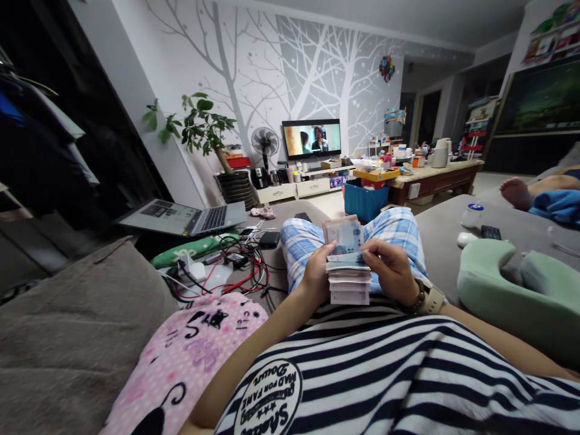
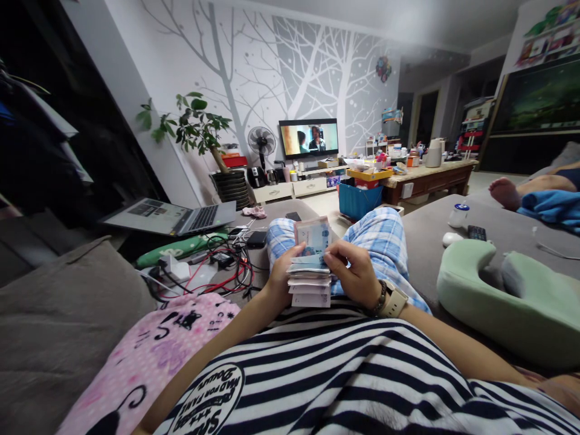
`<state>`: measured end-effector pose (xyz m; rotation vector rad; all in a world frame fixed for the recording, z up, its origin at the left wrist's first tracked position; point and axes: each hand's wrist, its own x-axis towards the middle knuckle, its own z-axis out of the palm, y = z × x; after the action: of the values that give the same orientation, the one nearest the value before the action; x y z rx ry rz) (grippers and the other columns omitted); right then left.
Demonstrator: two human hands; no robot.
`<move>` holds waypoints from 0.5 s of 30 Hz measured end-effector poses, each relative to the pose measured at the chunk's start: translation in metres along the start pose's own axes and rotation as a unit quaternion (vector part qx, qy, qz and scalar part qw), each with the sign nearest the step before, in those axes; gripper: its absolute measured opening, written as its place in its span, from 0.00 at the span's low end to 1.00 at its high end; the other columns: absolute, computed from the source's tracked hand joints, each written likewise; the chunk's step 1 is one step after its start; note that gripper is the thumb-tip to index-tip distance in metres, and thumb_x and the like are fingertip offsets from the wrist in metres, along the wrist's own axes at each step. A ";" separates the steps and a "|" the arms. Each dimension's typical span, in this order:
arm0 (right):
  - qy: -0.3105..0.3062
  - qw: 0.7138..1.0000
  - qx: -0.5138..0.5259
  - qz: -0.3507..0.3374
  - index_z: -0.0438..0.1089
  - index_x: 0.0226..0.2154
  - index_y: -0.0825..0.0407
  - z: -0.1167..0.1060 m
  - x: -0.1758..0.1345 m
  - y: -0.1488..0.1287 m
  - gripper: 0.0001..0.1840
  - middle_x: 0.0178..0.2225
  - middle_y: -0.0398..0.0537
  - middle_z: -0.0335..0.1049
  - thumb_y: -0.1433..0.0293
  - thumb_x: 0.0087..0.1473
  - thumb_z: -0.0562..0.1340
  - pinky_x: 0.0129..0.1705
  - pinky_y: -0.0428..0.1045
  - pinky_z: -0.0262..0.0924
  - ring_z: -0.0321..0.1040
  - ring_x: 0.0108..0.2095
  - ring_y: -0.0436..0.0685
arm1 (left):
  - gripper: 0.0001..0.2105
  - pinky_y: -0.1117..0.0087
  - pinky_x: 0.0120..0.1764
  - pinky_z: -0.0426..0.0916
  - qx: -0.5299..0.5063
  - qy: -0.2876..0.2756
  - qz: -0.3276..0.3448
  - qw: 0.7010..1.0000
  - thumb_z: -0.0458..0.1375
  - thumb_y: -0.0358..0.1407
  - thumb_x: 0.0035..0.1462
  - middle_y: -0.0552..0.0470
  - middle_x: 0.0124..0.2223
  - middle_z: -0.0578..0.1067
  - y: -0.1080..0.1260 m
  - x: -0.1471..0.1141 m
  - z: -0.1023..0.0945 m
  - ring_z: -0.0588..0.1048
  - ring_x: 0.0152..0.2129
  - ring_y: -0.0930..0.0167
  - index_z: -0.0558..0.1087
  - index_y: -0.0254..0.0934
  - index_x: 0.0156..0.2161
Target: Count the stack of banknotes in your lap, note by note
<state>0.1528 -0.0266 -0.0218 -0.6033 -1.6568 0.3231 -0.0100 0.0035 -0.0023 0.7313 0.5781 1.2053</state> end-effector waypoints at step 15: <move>-0.062 0.997 0.028 -0.036 0.67 0.26 0.50 -0.001 0.004 -0.010 0.16 0.26 0.45 0.70 0.64 0.65 0.59 0.31 0.50 0.59 0.64 0.27 0.53 | 0.06 0.69 0.40 0.71 0.063 0.038 0.089 0.993 0.67 0.29 0.46 0.50 0.26 0.79 -0.002 0.005 -0.002 0.79 0.37 0.63 0.74 0.35 0.24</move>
<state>0.1512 -0.0331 -0.0129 -0.4884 -1.7780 0.3586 -0.0087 0.0084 -0.0046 0.8617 0.6677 1.3757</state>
